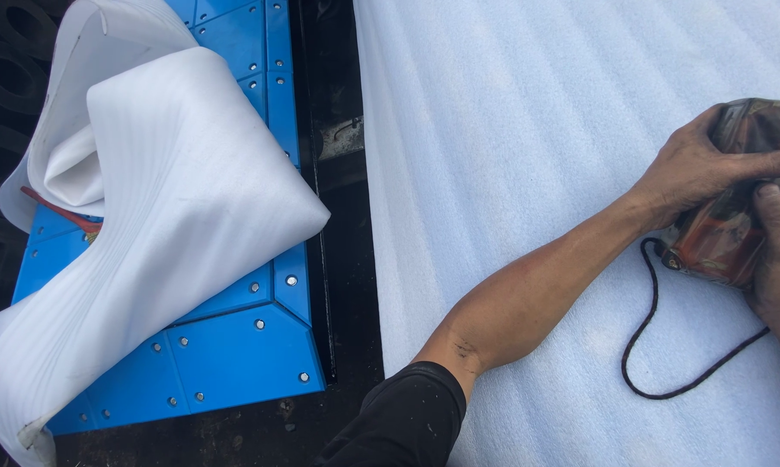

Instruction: The person holds a handheld remote control and repeatedly presses its buttons while standing beside a blue conveyor platform with white fabric. The person occasionally adjusts the fabric with one hand while continuing to operate the remote.

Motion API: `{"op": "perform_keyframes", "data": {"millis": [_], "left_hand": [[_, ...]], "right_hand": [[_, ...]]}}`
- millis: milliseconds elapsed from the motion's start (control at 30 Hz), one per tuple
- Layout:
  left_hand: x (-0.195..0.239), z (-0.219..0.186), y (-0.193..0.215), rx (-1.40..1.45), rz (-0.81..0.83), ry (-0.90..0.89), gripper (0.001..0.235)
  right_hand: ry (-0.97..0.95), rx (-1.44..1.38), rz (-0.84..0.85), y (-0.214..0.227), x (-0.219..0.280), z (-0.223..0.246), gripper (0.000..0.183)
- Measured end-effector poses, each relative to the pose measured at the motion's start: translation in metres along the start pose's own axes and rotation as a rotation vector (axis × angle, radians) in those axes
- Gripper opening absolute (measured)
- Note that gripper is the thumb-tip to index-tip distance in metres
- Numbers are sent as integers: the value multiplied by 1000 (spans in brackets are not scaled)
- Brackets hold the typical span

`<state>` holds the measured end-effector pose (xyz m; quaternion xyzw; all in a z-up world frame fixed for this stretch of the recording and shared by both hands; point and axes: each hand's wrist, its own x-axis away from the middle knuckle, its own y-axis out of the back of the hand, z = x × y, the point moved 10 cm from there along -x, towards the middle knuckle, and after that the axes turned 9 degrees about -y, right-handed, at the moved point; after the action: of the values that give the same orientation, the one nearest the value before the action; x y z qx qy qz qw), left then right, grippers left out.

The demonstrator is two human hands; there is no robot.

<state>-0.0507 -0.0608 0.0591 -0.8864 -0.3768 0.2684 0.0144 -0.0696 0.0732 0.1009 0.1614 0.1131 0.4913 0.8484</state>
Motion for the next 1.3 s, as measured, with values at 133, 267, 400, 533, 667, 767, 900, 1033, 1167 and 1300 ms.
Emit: {"op": "perform_keyframes", "data": {"millis": [133, 267, 400, 533, 667, 767, 900, 1033, 1167, 1300], "left_hand": [[1, -4, -1, -3, 1, -39, 98], [1, -11, -4, 44, -10, -44, 90], [4, -18, -5, 82, 5, -36, 83], [4, -18, -6, 87, 9, -60, 81], [5, -18, -5, 74, 3, -46, 83], [5, -19, -3, 78, -4, -39, 83], [4, -21, -4, 85, 10, -20, 84], [3, -27, -4, 90, 25, -25, 82], [4, -29, -4, 106, 27, -28, 78], [5, -32, -2, 85, 18, -26, 78]], "right_hand": [[12, 22, 15, 1, -1, -5, 58], [-6, -32, -11, 6, -2, -9, 59], [-81, -73, 6, 6, -2, -20, 56], [-87, -96, 0, 5, 1, -9, 54], [-24, -254, 54, 5, -2, -15, 47], [-9, -239, 48, 4, -3, -12, 46], [9, -152, 26, 7, -1, -10, 49], [-26, -172, 12, 6, 0, -3, 51], [-17, -159, 26, 4, 1, 1, 51], [-14, -141, 29, 3, 2, 6, 51]]}}
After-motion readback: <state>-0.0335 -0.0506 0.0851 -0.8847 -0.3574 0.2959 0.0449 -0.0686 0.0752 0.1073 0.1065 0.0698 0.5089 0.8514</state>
